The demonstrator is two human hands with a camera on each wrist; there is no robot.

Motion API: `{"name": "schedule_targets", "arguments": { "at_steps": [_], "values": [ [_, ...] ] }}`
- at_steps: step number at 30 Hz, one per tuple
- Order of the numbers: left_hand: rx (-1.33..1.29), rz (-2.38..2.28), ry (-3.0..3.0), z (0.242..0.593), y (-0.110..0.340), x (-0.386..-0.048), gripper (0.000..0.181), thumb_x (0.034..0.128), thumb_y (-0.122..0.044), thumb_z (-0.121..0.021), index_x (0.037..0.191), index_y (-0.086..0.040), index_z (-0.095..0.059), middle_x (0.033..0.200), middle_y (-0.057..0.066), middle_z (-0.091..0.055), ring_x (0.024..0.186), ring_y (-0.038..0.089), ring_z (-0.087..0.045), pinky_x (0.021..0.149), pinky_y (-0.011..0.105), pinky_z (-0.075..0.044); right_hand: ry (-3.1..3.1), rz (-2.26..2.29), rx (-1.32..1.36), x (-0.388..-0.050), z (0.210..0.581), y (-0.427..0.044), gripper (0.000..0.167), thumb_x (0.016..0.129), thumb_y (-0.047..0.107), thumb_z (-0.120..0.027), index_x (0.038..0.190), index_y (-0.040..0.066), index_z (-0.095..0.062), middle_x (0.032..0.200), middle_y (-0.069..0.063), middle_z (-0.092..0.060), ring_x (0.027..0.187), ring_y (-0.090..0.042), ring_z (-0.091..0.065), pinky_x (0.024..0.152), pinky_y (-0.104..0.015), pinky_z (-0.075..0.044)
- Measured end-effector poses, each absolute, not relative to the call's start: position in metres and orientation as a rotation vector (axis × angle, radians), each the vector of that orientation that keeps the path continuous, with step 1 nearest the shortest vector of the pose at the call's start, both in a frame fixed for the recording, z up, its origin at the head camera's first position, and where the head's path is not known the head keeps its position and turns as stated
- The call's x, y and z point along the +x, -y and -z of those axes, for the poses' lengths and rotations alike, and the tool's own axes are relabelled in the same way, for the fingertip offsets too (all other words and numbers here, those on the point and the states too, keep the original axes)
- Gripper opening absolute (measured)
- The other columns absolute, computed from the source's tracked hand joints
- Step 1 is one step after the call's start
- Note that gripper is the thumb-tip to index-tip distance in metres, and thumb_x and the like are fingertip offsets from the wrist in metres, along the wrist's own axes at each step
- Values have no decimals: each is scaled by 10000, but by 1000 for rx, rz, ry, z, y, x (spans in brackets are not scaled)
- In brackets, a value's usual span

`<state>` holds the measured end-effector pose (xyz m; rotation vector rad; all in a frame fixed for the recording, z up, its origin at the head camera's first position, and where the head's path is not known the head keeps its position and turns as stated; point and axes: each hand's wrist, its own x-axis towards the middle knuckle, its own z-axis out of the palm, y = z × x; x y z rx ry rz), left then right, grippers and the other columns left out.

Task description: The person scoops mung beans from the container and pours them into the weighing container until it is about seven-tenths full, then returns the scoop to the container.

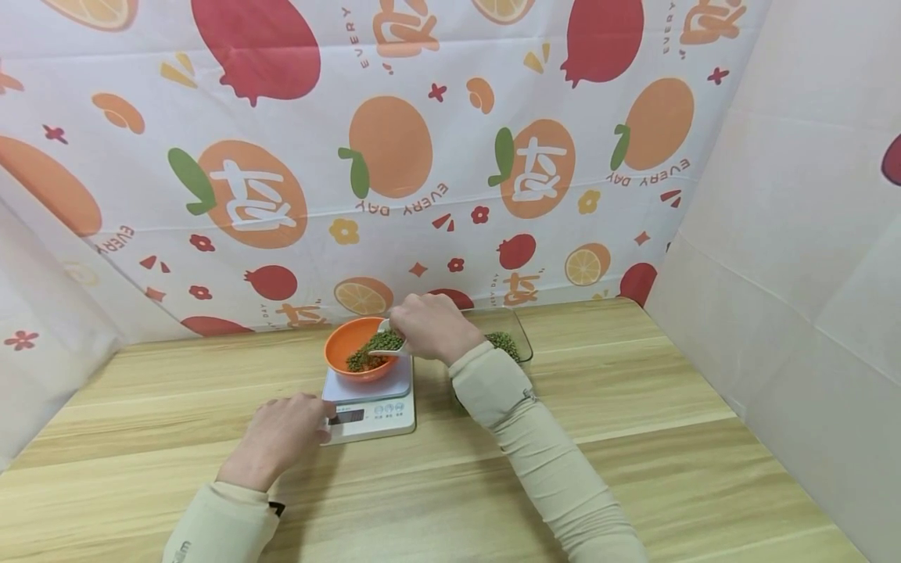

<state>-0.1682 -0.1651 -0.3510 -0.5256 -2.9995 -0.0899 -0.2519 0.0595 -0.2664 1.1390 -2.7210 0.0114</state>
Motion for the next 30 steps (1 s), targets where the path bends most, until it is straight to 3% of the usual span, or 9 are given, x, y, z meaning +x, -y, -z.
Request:
{"name": "schedule_targets", "arguments": {
  "at_steps": [8,15,23,30],
  "values": [
    [-539,100,2987,351,165,-169,153,767,-79,-861,845,-92,-731,788,78,-696,644,228,-622,620,456,-532,2643,104,1144,-251,263,-58,361,821,-97,-593,612,177,-484,605,50,-271,585,-116,-316,537,-266,-268],
    [-558,79,2990,351,165,-169,175,776,-94,-864,899,-73,-740,804,84,-698,670,248,-641,634,455,-537,2616,224,1103,-250,259,-56,273,846,-101,-600,761,134,-708,604,32,-375,565,-129,-365,499,-248,-293],
    [-552,81,2985,351,165,-169,155,778,-86,-860,873,-83,-738,779,71,-686,654,233,-632,607,441,-524,2548,342,1062,-248,253,-52,254,844,-108,-584,753,102,-694,576,25,-310,532,-114,-301,478,-233,-256],
    [-554,58,2984,352,165,-168,150,784,-91,-857,867,-82,-733,776,70,-682,654,234,-630,610,444,-521,2517,435,1024,-246,244,-48,206,874,-53,-628,813,103,-747,572,23,-365,528,-125,-335,470,-237,-310]
  ]
}}
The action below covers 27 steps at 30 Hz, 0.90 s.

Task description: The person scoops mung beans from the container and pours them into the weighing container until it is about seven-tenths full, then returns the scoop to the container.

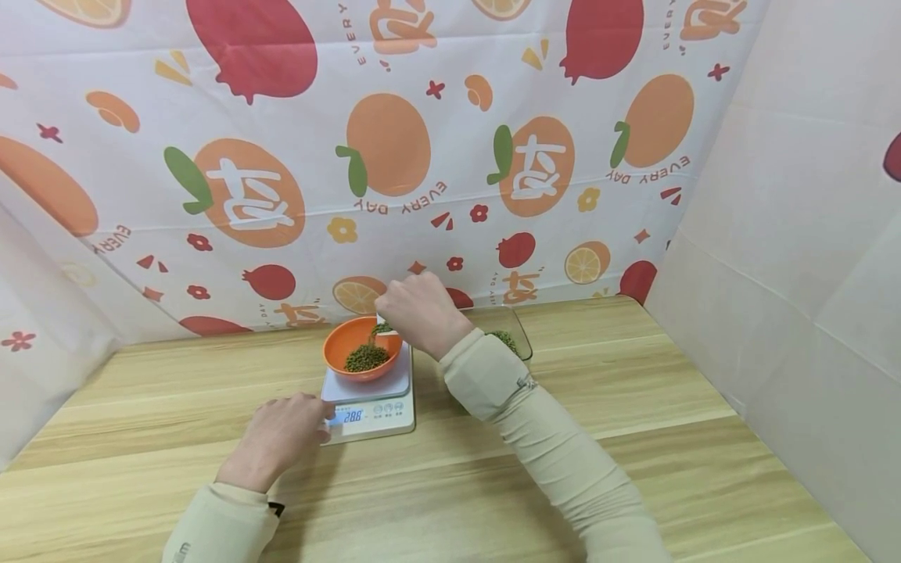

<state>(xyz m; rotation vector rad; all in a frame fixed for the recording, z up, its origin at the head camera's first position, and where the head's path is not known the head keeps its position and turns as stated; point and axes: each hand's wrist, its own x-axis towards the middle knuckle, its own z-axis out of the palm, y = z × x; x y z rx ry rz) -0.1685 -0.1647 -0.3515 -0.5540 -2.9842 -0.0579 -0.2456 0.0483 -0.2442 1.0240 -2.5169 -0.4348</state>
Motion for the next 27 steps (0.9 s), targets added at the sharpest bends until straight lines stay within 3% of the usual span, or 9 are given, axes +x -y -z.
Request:
{"name": "schedule_targets", "arguments": {
  "at_steps": [6,14,27],
  "values": [
    [-556,54,2990,351,164,-167,169,777,-104,-864,886,-73,-739,790,79,-689,658,230,-631,620,436,-530,2456,482,1007,-241,237,-46,231,897,-50,-625,846,112,-781,585,17,-451,524,-127,-377,471,-259,-419],
    [-549,82,3016,351,164,-166,179,778,-105,-861,906,-61,-742,806,87,-698,664,233,-635,644,438,-541,2450,518,1041,-239,242,-46,255,918,-44,-608,817,130,-764,570,29,-372,527,-127,-323,460,-251,-378],
    [-550,53,3002,351,164,-167,181,776,-113,-869,899,-65,-745,795,73,-694,653,206,-624,617,408,-541,2467,533,1024,-241,243,-45,223,909,-28,-627,842,131,-769,587,27,-425,528,-125,-342,469,-248,-387]
  ]
}}
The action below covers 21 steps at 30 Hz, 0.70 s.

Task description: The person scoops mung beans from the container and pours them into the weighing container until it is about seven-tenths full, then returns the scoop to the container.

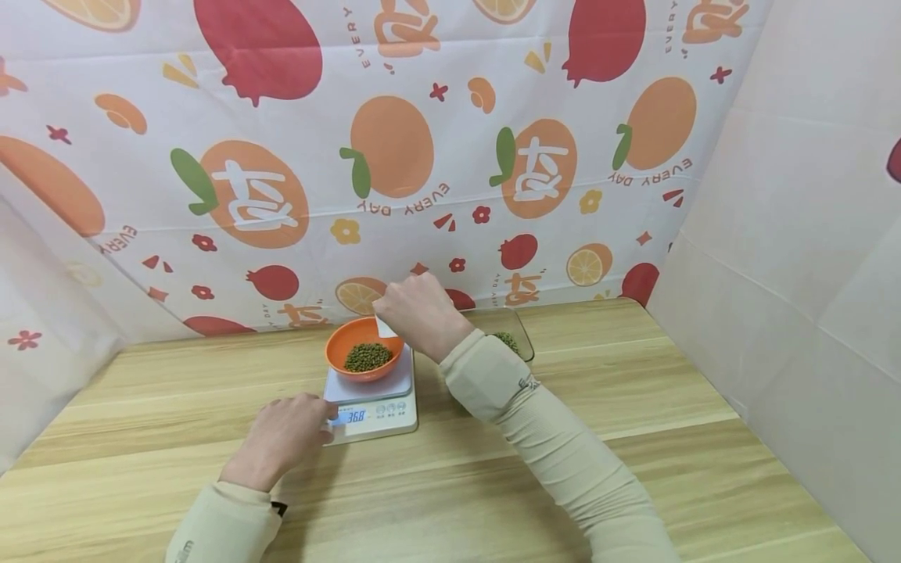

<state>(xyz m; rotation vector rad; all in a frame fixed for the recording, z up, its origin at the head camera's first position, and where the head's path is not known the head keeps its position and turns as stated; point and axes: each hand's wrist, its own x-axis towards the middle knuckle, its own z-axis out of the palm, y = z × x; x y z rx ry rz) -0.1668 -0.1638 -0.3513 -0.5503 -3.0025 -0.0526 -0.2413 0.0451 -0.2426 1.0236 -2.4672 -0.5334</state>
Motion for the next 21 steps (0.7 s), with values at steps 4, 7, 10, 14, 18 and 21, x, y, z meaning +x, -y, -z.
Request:
{"name": "schedule_targets", "arguments": {
  "at_steps": [4,7,10,14,18,21],
  "values": [
    [-551,54,3000,351,164,-167,178,777,-109,-868,897,-65,-744,792,71,-693,646,201,-618,615,408,-542,2502,507,1027,-241,242,-46,161,910,9,-670,905,122,-784,616,16,-525,535,-130,-380,482,-245,-413],
    [-549,56,3005,351,164,-167,178,781,-108,-866,904,-64,-746,799,73,-695,650,205,-620,623,417,-541,2527,467,1033,-242,241,-49,87,903,74,-734,954,117,-790,684,-6,-627,553,-146,-454,508,-268,-468],
    [-546,58,3012,351,164,-167,176,784,-107,-864,908,-62,-747,803,74,-696,658,211,-625,627,423,-543,2546,408,1020,-242,241,-53,71,876,106,-780,944,124,-789,741,-29,-674,587,-178,-542,532,-308,-506],
    [-540,68,3023,350,164,-167,176,787,-104,-860,916,-61,-749,812,77,-698,667,212,-627,634,425,-544,2555,301,1013,-244,242,-60,71,846,62,-784,853,132,-773,702,-17,-641,586,-176,-538,523,-303,-467],
    [-534,81,3031,350,164,-167,179,788,-100,-859,927,-61,-753,822,79,-703,665,205,-623,632,419,-543,2567,244,1030,-246,243,-63,107,841,34,-769,801,132,-757,647,6,-590,571,-147,-454,511,-278,-402],
    [-532,88,3033,350,164,-168,177,788,-96,-858,929,-62,-755,826,79,-707,665,200,-624,634,417,-545,2588,208,1028,-246,242,-67,117,837,6,-757,829,121,-774,693,-3,-656,604,-161,-532,541,-292,-466]
  ]
}}
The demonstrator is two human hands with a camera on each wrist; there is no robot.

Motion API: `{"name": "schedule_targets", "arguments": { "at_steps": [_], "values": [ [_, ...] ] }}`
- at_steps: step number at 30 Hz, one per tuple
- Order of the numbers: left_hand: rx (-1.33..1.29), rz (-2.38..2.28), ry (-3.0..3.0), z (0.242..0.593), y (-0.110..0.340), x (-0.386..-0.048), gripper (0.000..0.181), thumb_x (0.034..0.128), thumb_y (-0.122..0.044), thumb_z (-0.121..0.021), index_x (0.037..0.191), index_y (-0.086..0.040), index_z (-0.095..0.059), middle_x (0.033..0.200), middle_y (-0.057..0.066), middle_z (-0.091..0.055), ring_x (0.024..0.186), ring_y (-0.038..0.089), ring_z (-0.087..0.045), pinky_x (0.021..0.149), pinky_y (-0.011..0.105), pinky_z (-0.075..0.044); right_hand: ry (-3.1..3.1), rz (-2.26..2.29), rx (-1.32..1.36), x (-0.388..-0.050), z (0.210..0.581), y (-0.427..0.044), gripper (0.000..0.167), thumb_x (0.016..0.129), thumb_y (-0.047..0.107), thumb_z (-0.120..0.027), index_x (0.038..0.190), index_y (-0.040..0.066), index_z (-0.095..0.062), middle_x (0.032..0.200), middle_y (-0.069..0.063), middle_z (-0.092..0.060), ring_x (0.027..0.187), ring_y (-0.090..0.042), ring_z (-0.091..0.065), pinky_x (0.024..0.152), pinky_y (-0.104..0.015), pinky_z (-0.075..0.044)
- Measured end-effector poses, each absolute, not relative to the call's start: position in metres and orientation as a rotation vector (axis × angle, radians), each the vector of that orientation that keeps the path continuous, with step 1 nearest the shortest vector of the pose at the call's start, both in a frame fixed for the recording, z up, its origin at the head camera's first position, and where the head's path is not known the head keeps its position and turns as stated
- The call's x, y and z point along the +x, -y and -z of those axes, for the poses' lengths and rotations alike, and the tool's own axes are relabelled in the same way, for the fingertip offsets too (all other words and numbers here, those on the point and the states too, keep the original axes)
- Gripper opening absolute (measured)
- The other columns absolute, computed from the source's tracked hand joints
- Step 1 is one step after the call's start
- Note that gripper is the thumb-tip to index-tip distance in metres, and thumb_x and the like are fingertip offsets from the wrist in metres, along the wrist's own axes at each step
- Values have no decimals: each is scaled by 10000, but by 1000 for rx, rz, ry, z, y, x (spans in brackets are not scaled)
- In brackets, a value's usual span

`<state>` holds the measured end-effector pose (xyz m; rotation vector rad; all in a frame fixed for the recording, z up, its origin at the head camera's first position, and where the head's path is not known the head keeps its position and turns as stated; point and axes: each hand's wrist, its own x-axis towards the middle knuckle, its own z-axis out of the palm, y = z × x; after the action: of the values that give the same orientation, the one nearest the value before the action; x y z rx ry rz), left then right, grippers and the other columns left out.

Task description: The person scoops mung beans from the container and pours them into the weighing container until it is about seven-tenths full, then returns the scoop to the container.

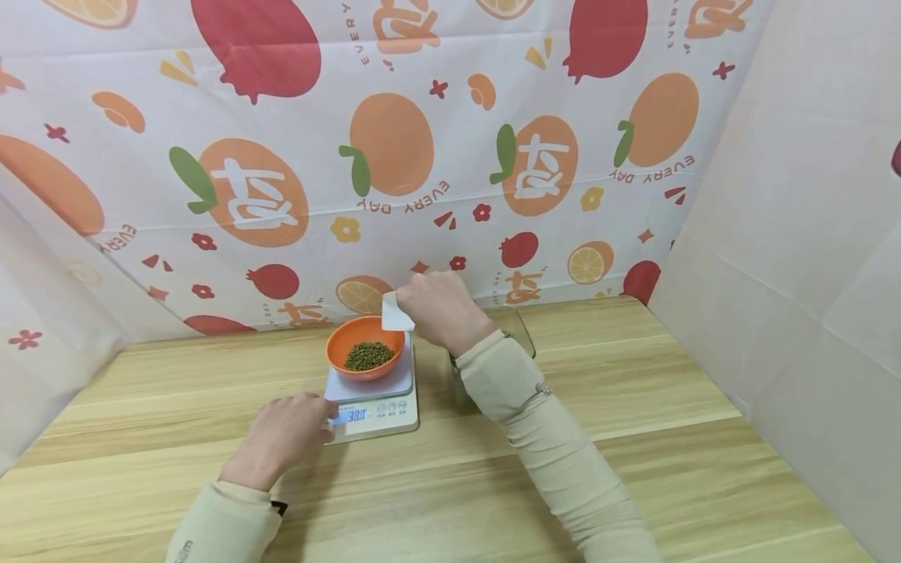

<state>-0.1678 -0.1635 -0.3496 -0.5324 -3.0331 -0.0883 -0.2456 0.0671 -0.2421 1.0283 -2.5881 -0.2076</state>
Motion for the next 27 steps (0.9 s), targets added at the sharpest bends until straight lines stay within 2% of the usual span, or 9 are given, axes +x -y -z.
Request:
{"name": "schedule_targets", "arguments": {
  "at_steps": [5,11,16,20,27],
  "values": [
    [-534,94,3025,350,164,-167,176,784,-99,-861,920,-64,-754,825,80,-708,670,211,-633,634,423,-546,2626,114,1011,-243,238,-75,171,849,-36,-718,908,101,-799,829,-30,-740,729,-214,-666,619,-358,-550],
    [-546,78,3006,351,165,-167,177,777,-100,-868,909,-72,-754,820,78,-710,666,214,-641,607,413,-548,2646,60,987,-244,236,-87,229,833,-82,-671,882,101,-799,811,-20,-732,734,-215,-657,626,-357,-544],
    [-542,87,3016,351,165,-167,179,781,-97,-864,921,-70,-757,832,82,-713,671,213,-641,616,411,-552,2662,30,957,-244,234,-96,178,804,-39,-712,867,108,-791,812,-16,-723,737,-210,-643,621,-372,-539],
    [-537,101,3024,351,165,-167,187,780,-99,-864,930,-65,-757,838,87,-715,680,222,-647,629,416,-556,2715,-3,912,-243,230,-102,100,811,41,-779,875,117,-791,864,-37,-728,758,-223,-619,616,-409,-538],
    [-530,122,3023,350,165,-167,191,778,-93,-862,937,-59,-762,846,93,-721,684,233,-653,642,435,-558,2811,-76,864,-241,221,-119,158,813,-37,-724,857,102,-786,967,-75,-722,846,-262,-620,687,-426,-531]
  ]
}}
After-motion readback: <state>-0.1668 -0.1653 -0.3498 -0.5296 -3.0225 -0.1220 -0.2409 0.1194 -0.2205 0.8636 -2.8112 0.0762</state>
